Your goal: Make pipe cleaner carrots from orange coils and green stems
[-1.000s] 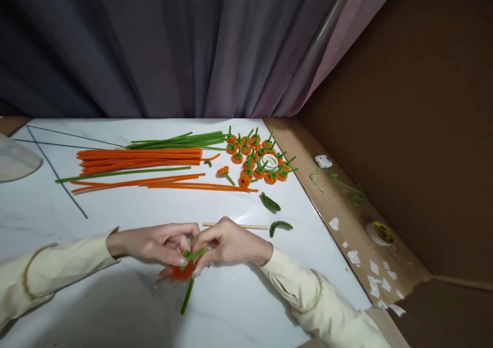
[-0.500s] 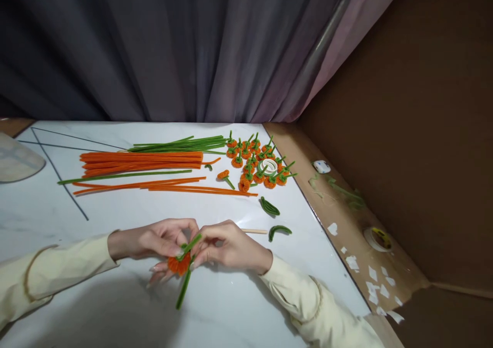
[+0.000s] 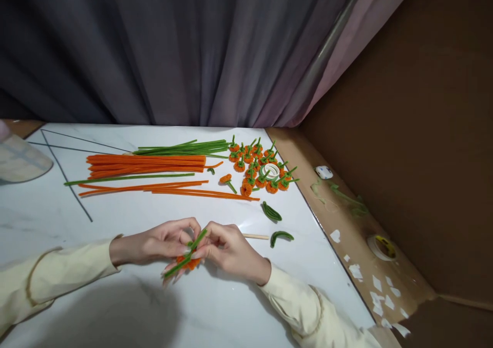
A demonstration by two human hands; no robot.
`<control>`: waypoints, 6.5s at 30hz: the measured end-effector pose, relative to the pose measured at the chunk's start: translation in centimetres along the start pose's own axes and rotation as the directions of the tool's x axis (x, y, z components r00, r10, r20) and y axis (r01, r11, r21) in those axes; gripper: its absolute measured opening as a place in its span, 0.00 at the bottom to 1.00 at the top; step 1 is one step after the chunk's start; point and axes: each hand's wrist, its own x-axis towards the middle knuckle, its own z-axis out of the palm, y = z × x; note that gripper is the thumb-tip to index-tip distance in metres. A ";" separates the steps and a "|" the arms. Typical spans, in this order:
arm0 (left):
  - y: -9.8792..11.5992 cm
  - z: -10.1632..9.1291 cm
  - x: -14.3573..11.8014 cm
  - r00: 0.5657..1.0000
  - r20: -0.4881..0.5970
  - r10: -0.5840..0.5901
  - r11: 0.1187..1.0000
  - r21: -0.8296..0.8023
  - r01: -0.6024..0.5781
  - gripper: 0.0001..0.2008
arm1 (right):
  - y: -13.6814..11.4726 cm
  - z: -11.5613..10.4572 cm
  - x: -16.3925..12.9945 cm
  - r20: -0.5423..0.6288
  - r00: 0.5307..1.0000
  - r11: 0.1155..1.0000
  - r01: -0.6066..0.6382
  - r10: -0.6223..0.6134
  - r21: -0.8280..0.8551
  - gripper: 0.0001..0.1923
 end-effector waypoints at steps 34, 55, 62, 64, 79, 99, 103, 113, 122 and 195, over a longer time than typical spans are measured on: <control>-0.9 1.6 -0.2 0.901 -0.334 0.278 0.897 0.425 -0.119 0.16 | -0.1 -0.8 -0.8 -0.097 0.942 0.866 0.252 -0.323 -0.432 0.03; -1.6 1.1 -0.7 0.856 0.030 0.517 0.160 0.978 -0.131 0.09 | -1.7 0.0 -1.0 -0.084 0.984 0.941 -0.175 0.157 -0.290 0.11; -1.4 0.9 -0.5 0.864 0.122 0.488 0.102 0.975 -0.196 0.10 | -1.7 0.7 -1.0 -0.102 0.972 0.965 -0.226 0.213 -0.134 0.11; -1.1 1.1 -0.5 0.870 0.039 0.492 0.232 0.957 -0.175 0.09 | -1.6 0.7 -1.0 -0.110 0.975 0.968 -0.208 0.194 -0.138 0.11; 0.5 2.6 0.3 0.969 -0.229 -0.096 0.963 -0.267 0.032 0.11 | -2.3 1.5 -2.0 -0.129 0.905 0.667 0.196 -0.405 -0.719 0.09; 2.6 2.9 -1.1 0.889 -0.242 0.390 0.525 0.851 0.001 0.09 | -1.9 -1.0 -0.5 -0.130 0.975 0.806 0.069 -0.179 -0.588 0.12; 1.9 3.0 -1.1 0.897 -0.148 0.416 0.351 0.936 -0.008 0.09 | -2.9 -0.1 -0.6 -0.098 0.994 0.873 0.001 -0.055 -0.488 0.12; 2.0 3.2 -1.2 0.944 -0.243 0.222 0.676 0.736 0.031 0.08 | -1.1 0.6 -0.4 -0.047 0.951 0.786 0.226 -0.307 -0.575 0.08; 2.1 1.9 -0.4 0.982 -0.188 0.012 0.976 0.215 0.030 0.16 | -1.4 0.0 0.5 0.021 0.960 0.831 0.253 -0.279 -0.496 0.08; -1.3 1.3 0.0 0.835 -0.396 0.383 0.756 0.654 -0.036 0.16 | 0.4 1.4 -0.3 -0.137 0.983 0.941 0.074 -0.125 -0.329 0.13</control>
